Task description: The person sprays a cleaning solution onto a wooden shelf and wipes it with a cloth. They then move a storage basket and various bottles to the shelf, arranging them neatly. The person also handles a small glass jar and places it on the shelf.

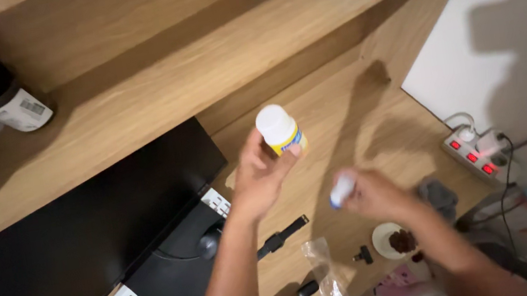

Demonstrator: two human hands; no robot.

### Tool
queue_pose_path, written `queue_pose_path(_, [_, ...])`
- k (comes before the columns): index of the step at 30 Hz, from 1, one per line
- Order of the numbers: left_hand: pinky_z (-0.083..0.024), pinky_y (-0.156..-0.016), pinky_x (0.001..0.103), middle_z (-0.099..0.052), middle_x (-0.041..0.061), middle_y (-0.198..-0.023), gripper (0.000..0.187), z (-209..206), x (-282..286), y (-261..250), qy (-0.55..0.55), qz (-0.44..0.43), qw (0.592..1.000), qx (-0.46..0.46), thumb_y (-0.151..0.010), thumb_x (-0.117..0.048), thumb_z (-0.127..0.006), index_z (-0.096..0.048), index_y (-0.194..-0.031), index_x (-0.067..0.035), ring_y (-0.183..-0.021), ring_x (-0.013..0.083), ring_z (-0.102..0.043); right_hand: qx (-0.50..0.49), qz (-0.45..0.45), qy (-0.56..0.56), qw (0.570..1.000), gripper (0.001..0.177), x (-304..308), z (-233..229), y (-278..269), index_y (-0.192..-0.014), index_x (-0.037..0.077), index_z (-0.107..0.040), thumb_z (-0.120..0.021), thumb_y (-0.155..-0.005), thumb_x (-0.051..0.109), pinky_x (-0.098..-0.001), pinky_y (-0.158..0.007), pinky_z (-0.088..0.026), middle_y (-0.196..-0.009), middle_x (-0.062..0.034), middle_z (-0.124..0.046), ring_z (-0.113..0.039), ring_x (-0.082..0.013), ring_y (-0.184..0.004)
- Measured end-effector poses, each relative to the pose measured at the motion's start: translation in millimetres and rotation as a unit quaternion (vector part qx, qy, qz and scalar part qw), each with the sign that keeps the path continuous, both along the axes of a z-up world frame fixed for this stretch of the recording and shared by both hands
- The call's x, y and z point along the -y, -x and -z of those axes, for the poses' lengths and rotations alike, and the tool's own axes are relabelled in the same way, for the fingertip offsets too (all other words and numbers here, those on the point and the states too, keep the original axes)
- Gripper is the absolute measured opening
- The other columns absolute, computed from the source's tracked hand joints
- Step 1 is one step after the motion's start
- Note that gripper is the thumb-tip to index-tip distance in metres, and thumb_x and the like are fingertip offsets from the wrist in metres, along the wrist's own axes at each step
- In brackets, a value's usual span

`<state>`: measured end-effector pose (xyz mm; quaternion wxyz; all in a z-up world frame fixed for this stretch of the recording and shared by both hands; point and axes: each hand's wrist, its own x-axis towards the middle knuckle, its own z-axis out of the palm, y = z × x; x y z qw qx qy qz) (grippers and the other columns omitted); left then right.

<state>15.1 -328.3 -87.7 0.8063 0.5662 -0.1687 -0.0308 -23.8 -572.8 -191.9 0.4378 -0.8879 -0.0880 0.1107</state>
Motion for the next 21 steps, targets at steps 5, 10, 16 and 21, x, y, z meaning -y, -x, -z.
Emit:
queue_pose_path(5, [-0.055, -0.099, 0.035, -0.071, 0.007, -0.121, 0.054, -61.1, -11.7, -58.6, -0.201, -0.128, 0.968, 0.077, -0.089, -0.010, -0.079, -0.056, -0.138, -0.002, -0.111, 0.0174, -0.067, 0.322, -0.028, -0.074, 0.943, 0.069, 13.3, -121.1, -78.5, -0.148, 0.005, -0.047, -0.074, -0.086, -0.002, -0.0324, -0.097, -0.053, -0.122, -0.0113, -0.067, -0.066, -0.0175, -0.113])
queue_pose_path(10, [-0.057, -0.095, 0.037, -0.072, 0.014, -0.121, 0.058, -95.6, -17.7, -134.5, -0.312, -0.256, 0.906, 0.131, -0.085, -0.017, -0.082, -0.057, -0.135, -0.002, -0.112, 0.0241, -0.072, 0.354, -0.034, -0.169, 0.919, 0.075, -13.2, -178.7, -171.8, -0.161, 0.011, -0.029, -0.067, -0.099, -0.007, -0.0350, -0.109, -0.056, -0.134, -0.0136, -0.064, -0.067, -0.0224, -0.126])
queue_pose_path(16, [-0.054, -0.096, 0.039, -0.073, 0.018, -0.119, 0.059, -84.3, -19.5, -196.3, -0.367, -0.303, 0.870, 0.129, -0.077, -0.021, -0.086, -0.063, -0.129, -0.004, -0.113, 0.0320, -0.070, 0.445, -0.017, -0.024, 0.895, 0.070, -57.9, -175.9, -265.4, -0.150, 0.015, -0.043, -0.079, -0.092, -0.001, -0.0418, -0.101, -0.055, -0.131, -0.0176, -0.065, -0.067, -0.0344, -0.120])
queue_pose_path(21, [-0.055, -0.094, 0.041, -0.073, 0.018, -0.117, 0.056, -72.0, -25.1, -227.6, -0.418, -0.324, 0.838, 0.133, -0.078, -0.025, -0.086, -0.065, -0.126, -0.007, -0.111, 0.0355, -0.070, 0.528, 0.006, 0.023, 0.849, 0.080, -76.3, -181.8, -289.7, -0.151, 0.007, -0.047, -0.086, -0.081, 0.002, -0.0530, -0.099, -0.046, -0.134, -0.0274, -0.058, -0.054, -0.0488, -0.121])
